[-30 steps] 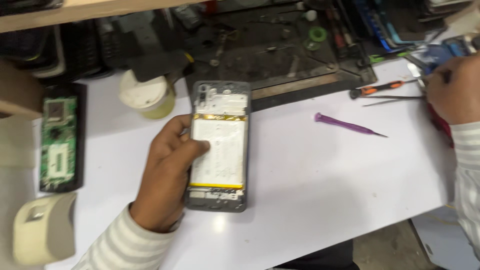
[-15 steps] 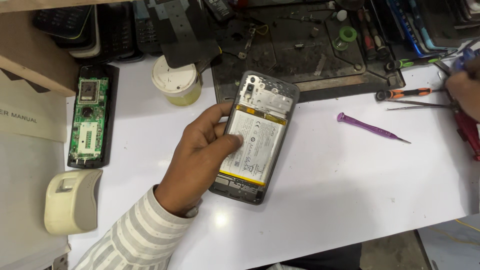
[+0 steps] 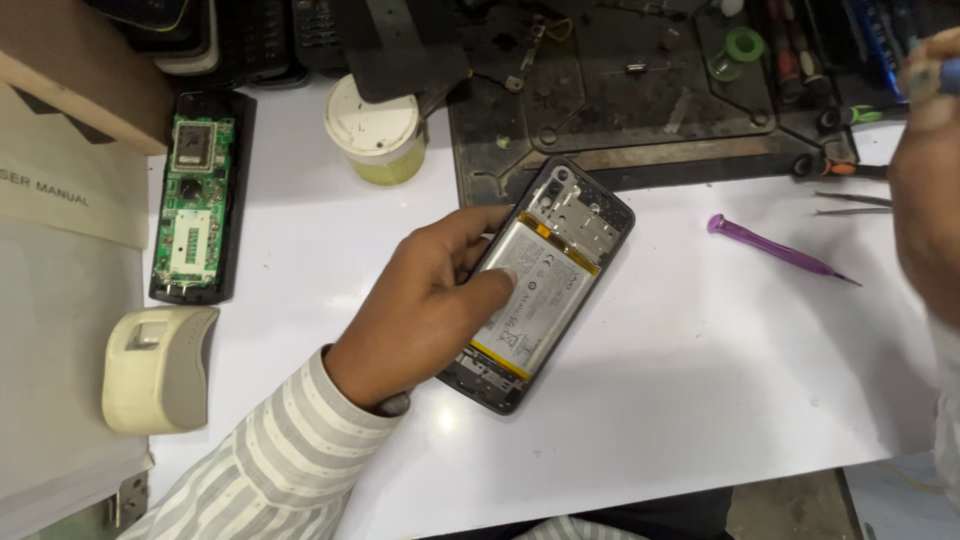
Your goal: The person works on an opened smartphone on a white workbench, using a purple screwdriver to unscrew and pry at the internal components near the battery. They then use a blue pry tool and a brush to scrape and brush the phone's interior edges and the inside of the back cover.
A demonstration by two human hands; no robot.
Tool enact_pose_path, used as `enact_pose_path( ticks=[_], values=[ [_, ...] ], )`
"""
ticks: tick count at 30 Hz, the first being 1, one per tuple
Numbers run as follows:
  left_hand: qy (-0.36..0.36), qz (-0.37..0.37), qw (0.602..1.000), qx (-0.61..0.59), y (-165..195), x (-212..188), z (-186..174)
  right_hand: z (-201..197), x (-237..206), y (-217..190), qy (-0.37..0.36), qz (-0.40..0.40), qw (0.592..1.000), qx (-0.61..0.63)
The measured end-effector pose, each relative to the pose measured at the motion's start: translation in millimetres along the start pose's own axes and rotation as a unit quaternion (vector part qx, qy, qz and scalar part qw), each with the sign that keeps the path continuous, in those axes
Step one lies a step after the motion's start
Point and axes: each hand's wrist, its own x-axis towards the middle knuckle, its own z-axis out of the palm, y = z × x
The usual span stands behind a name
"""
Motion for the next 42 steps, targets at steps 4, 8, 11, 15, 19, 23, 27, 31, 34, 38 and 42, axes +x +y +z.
enact_pose_path(
  ticks=[4, 8, 11, 15, 19, 23, 27, 31, 34, 38, 42],
  values=[
    [-0.002, -0.016, 1.0, -0.002, -2.1, 1.5, -4.9, -12.7, -31.8, -78.3, -0.079, -0.055, 0.995, 0.03],
    [0.003, -0.038, 0.999, 0.012, -5.6, -0.4, -9.8, 14.9, -42.1, -110.1, -0.164, -0.115, 0.98, -0.01],
    [0.072, 0.007, 0.975, 0.21, -7.7, -5.3, -14.4, 33.2, -46.2, -110.5, -0.157, -0.199, 0.967, 0.004],
    [0.08, 0.0, 0.942, 0.327, -6.3, -10.5, -15.6, 35.1, -58.3, -103.6, -0.175, -0.164, 0.971, 0.002],
    [0.075, -0.075, 0.973, 0.207, -3.9, -13.7, -13.3, 26.2, -72.0, -98.7, -0.155, -0.163, 0.974, 0.027],
    [0.11, -0.163, 0.975, 0.1, -4.8, -9.9, -11.5, 19.2, -81.1, -92.6, -0.208, -0.055, 0.977, -0.001],
    [0.149, -0.028, 0.933, 0.327, -11.4, -12.0, -11.5, 21.1, -86.0, -84.1, -0.181, -0.116, 0.973, 0.083],
    [0.183, 0.108, 0.884, 0.416, -23.6, -13.8, -9.8, 16.7, -93.1, -76.3, -0.209, -0.152, 0.966, -0.014],
    [0.173, 0.284, 0.853, 0.402, -30.9, -18.4, -5.6, 16.9, -100.1, -71.8, -0.204, -0.158, 0.965, -0.039],
    [0.094, 0.338, 0.837, 0.42, -37.9, -23.2, 5.0, 20.8, -110.5, -65.8, -0.252, -0.091, 0.962, -0.044],
    [0.062, 0.32, 0.852, 0.41, -45.8, -22.5, 13.5, 23.7, -122.9, -60.2, -0.244, -0.108, 0.961, 0.078]
  ],
)
